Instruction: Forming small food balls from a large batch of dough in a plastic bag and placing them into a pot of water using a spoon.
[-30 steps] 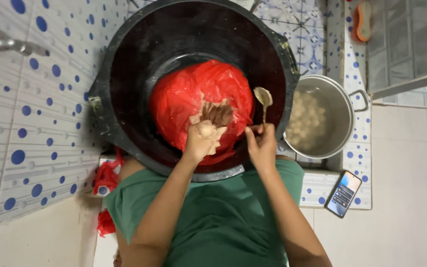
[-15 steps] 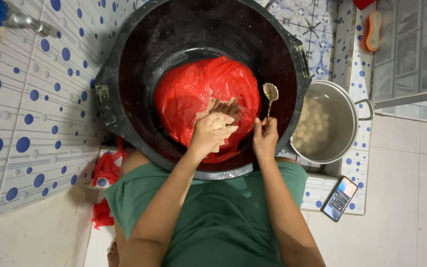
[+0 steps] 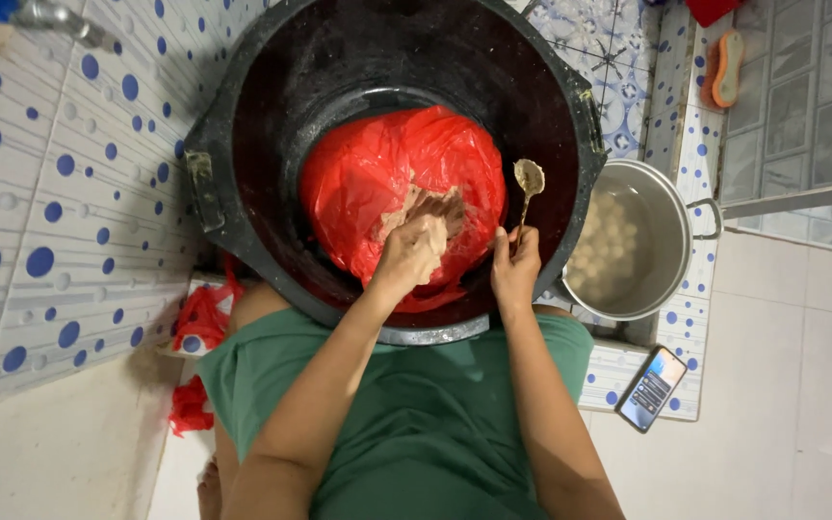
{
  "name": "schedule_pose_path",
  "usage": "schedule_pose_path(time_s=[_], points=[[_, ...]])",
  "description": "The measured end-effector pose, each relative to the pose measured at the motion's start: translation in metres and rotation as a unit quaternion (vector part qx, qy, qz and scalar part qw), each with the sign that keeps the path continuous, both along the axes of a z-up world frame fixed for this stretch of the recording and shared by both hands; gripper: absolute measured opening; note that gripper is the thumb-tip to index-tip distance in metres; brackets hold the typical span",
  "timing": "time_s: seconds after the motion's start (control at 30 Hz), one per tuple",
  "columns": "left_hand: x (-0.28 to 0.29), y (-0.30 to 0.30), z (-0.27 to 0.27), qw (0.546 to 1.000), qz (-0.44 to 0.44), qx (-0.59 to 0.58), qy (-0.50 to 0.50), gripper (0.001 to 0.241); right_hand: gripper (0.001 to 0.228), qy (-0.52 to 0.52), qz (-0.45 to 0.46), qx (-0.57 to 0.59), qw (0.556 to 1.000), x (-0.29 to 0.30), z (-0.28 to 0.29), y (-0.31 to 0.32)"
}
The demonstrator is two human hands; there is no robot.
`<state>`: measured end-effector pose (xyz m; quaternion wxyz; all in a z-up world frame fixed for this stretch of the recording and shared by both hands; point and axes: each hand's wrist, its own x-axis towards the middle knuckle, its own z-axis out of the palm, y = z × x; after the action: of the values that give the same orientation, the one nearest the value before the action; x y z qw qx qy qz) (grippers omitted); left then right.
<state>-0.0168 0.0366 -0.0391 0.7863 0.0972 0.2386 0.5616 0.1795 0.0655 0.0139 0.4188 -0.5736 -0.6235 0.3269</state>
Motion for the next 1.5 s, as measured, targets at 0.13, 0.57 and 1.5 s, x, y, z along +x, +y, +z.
schedule_pose_path(time_s=[0.13, 0.57, 1.5], points=[[0.006, -0.036, 0.113, 0.951, 0.121, -0.017, 0.284, 0.021, 0.018, -0.004, 0.010, 0.014, 1.000, 0.002, -0.002, 0.001], [0.005, -0.039, 0.114, 0.920, 0.160, -0.002, 0.357, 0.025, 0.018, 0.018, 0.027, 0.028, 0.999, 0.009, -0.013, 0.008], [-0.012, -0.053, 0.183, 0.922, 0.209, 0.026, 0.325, 0.022, 0.014, 0.066, 0.033, 0.015, 0.997, 0.009, -0.016, 0.008]])
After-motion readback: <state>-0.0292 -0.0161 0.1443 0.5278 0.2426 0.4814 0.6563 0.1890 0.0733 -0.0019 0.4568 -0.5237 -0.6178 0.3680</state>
